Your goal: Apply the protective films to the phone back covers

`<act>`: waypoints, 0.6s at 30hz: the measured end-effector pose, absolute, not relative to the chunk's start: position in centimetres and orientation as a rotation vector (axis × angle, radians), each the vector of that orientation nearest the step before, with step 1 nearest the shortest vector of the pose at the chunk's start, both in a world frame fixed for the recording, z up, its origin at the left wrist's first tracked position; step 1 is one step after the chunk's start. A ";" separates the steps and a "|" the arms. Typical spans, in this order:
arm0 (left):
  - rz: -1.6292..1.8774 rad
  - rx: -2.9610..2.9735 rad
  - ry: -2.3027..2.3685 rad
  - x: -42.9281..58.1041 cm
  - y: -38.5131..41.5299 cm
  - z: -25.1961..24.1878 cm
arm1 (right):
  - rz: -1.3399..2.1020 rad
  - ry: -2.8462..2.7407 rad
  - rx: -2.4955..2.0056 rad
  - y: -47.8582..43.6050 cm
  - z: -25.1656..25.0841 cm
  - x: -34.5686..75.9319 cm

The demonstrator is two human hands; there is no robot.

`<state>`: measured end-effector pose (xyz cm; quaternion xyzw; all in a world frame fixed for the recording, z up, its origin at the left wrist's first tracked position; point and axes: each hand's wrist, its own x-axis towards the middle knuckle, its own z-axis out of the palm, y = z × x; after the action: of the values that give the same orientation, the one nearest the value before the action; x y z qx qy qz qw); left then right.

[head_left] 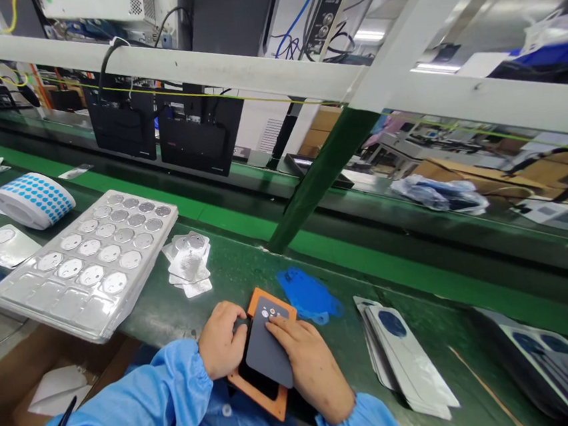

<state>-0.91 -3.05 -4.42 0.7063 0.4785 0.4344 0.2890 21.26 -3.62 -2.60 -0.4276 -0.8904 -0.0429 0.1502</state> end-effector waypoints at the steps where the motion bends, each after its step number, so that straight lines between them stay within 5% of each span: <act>1: 1.164 1.890 1.274 -0.9 -2.9 -4.2 | -0.115 -2.560 -1.231 -3.6 -2.6 21.2; 18: 0.810 2.309 1.159 1.3 -0.8 -2.9 | 0.135 -2.345 -1.461 1.4 -0.1 20.6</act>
<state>1.28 -0.84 -2.92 0.8329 0.4179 0.2920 0.2154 20.56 1.35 -0.12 -0.5190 -0.8329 0.0481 0.1863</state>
